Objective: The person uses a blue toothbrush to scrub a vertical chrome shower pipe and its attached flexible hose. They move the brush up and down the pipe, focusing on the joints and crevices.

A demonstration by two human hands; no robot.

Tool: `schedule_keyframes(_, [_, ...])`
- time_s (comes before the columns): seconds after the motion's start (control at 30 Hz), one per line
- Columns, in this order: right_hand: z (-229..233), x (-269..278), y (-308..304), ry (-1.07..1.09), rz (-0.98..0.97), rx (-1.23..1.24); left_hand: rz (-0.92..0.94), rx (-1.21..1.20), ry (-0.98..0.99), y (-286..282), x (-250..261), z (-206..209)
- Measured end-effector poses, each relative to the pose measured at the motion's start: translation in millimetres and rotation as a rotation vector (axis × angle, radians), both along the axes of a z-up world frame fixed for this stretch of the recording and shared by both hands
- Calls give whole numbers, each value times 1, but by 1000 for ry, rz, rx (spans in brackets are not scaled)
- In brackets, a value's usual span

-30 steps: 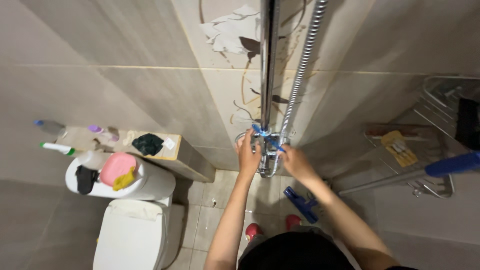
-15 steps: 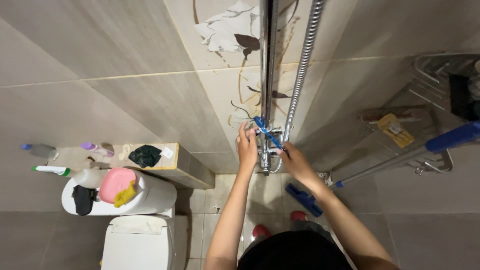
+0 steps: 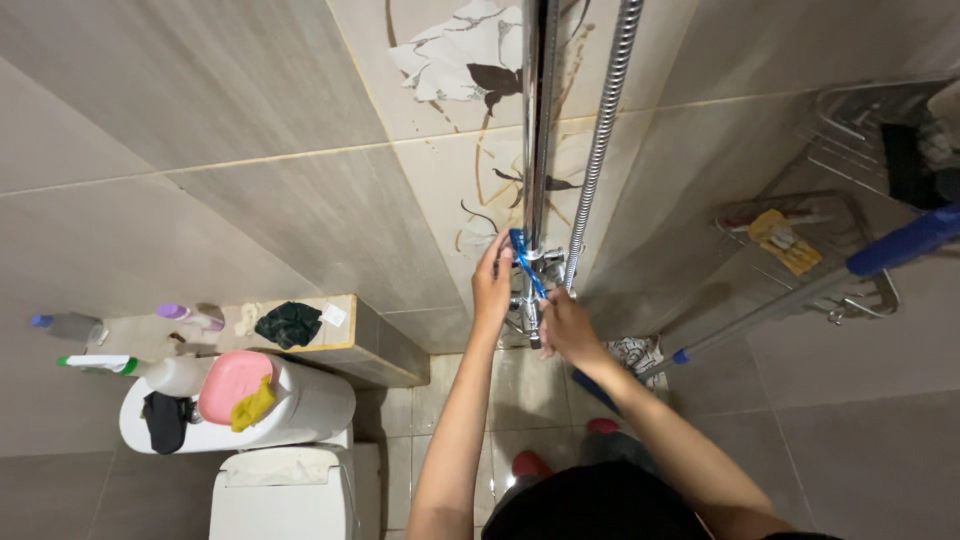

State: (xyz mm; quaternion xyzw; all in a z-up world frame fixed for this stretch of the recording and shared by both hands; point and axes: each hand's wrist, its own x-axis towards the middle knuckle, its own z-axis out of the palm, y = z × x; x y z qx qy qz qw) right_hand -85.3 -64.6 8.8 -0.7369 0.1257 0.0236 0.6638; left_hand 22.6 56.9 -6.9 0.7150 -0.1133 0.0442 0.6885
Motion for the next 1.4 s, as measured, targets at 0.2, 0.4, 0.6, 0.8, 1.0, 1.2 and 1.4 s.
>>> schedule_keyframes(0.2, [2,-15,15,136,-88,-134,-10,183,-74,2,0,0])
schedule_keyframes(0.4, [-12,2,10,-354,-111,-527,49,319,-199,-3,8,6])
schedule_keyframes(0.6, [16,-10,12,-144,-136,-653,59,437,-145,-8,5,-21])
schedule_keyframes(0.8, [21,-17,7,-220,-124,-499,0,275,-153,2,0,-9])
schedule_keyframes(1.0, [17,2,19,-230,-132,-417,-19,656,44,-2,3,8])
schedule_keyframes(1.2, [26,-15,6,-107,-88,-383,58,581,-140,-1,-11,6])
schedule_keyframes(1.4, [76,-14,9,-111,-110,-302,60,379,-234,-2,-8,45])
